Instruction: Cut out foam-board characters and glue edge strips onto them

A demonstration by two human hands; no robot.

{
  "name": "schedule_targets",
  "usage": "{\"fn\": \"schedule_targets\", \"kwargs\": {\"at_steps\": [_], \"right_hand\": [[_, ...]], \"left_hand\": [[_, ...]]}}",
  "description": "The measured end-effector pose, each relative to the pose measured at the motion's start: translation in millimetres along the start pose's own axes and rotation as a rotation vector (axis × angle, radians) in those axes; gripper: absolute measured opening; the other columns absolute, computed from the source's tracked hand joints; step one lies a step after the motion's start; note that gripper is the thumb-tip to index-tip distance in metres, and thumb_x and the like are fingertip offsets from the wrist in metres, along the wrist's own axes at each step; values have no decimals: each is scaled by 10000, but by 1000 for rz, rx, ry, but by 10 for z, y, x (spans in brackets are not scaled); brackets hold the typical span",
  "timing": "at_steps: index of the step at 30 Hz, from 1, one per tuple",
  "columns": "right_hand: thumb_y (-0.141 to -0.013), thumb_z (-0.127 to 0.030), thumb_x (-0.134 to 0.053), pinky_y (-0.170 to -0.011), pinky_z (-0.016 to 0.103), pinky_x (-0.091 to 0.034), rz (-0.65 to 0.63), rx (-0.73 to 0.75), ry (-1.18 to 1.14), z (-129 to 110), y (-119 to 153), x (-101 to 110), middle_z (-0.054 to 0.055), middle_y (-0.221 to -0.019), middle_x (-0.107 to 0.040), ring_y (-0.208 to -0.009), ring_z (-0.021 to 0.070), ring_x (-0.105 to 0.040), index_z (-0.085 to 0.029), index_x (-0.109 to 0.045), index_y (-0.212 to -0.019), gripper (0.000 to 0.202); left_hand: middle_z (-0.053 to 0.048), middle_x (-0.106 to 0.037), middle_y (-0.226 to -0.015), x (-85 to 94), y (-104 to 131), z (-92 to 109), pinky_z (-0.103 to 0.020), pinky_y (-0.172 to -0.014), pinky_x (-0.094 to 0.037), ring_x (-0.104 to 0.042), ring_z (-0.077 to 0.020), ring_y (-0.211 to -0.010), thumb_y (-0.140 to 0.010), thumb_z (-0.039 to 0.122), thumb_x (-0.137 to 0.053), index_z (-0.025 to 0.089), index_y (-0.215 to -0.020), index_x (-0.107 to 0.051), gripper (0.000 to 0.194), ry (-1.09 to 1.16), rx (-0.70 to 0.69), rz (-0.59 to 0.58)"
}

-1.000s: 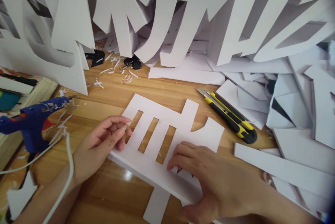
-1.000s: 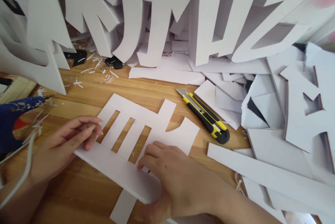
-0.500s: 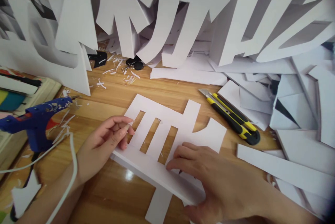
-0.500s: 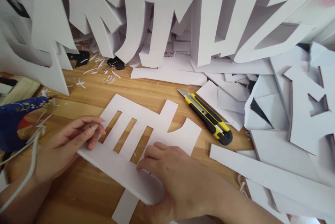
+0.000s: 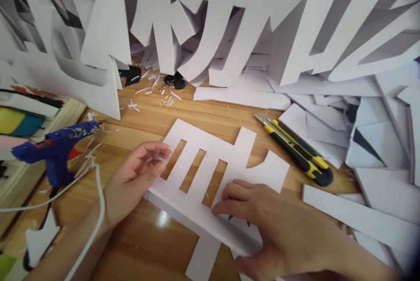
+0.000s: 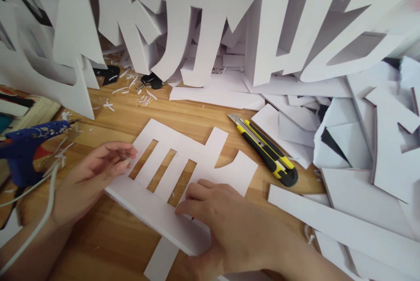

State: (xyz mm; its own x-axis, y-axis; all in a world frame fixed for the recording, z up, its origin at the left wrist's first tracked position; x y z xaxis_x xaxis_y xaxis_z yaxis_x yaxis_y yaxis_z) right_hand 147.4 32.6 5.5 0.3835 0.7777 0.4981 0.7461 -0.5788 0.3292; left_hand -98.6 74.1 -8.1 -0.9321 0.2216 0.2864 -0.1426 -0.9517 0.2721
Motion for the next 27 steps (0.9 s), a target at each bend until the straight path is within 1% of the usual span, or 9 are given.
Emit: {"fn": "schedule_targets", "kwargs": {"at_steps": [5,8,11,13,15,18,21,24,27], "right_hand": [[-609,-430,-716,-762,302,-347,-10,-2,-7,9,-10,0,-14,-951,-508,-860,165,-468,-264,-572,-1066,508],[-617,-393,-721,-758,288,-347,-22,-11,-16,7,-8,32,-19,-971,-501,-869,160,-471,-282,-565,-1071,493],[-647,-385,-712,-764,267,-351,-50,-18,-63,1,7,62,-25,-1012,-487,-868,144,-478,-301,-552,-1066,455],[-652,-405,-708,-777,261,-355,-61,-17,-114,-7,22,62,-23,-1033,-482,-876,142,-481,-282,-535,-1035,438],[-624,-393,-722,-777,265,-362,-44,-51,-158,-10,38,45,-15,-1018,-490,-866,147,-483,-250,-492,-1015,476],[-577,-370,-741,-737,272,-376,-20,-150,-183,-3,54,4,-3,-973,-502,-829,159,-481,-228,-431,-1020,559],[-565,-376,-741,-708,270,-376,-15,-170,-182,-7,52,-26,0,-971,-504,-824,165,-477,-228,-423,-1005,563],[-585,-321,-727,-710,271,-369,3,-114,-144,-53,50,-34,-14,-947,-511,-814,155,-474,-224,-447,-925,451],[-681,-175,-618,-679,257,-355,55,-55,-26,-160,90,-31,-25,-888,-523,-780,132,-476,-212,-460,-828,218]], "left_hand": [[-26,-591,-1019,-8,4,14,-228,-795,-465,-541,-150,-965,-804,328,-576,237,-1029,-545,245,36,36,-18],[-29,-595,-983,-20,-4,33,-216,-732,-484,-556,-148,-909,-805,321,-574,226,-1022,-547,238,37,35,-22],[-29,-596,-970,-25,-12,44,-209,-705,-490,-560,-142,-879,-806,314,-574,221,-1022,-547,237,47,33,-30],[-26,-596,-971,-24,-16,45,-205,-702,-491,-560,-134,-864,-805,311,-576,223,-1019,-548,233,57,34,-37],[-26,-597,-970,-22,-19,41,-209,-702,-491,-561,-134,-860,-804,306,-578,223,-1018,-550,231,62,33,-41],[-28,-601,-962,-21,-19,28,-214,-704,-488,-560,-139,-874,-804,298,-578,221,-1009,-555,220,62,28,-45],[-30,-608,-930,-21,-15,12,-223,-711,-483,-567,-139,-856,-806,297,-578,213,-993,-559,206,63,8,-48],[-29,-613,-889,-16,-6,5,-245,-708,-483,-575,-128,-783,-824,298,-552,202,-984,-557,187,83,-34,-62],[-28,-613,-878,-11,5,21,-274,-733,-484,-580,-134,-771,-827,328,-546,202,-986,-563,204,128,-135,-80]]}}
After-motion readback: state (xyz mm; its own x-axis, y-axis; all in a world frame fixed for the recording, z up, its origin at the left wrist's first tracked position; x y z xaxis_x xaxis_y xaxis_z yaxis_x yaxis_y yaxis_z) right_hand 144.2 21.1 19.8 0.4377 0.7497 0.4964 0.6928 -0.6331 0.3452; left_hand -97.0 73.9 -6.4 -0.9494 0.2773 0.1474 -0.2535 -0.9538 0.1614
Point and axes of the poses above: each hand's wrist, its own y-axis away from the middle knuckle, its own x-axis out of the back of the hand, z = x × y, the point moved 2 cm from there along -y, towards the middle knuckle
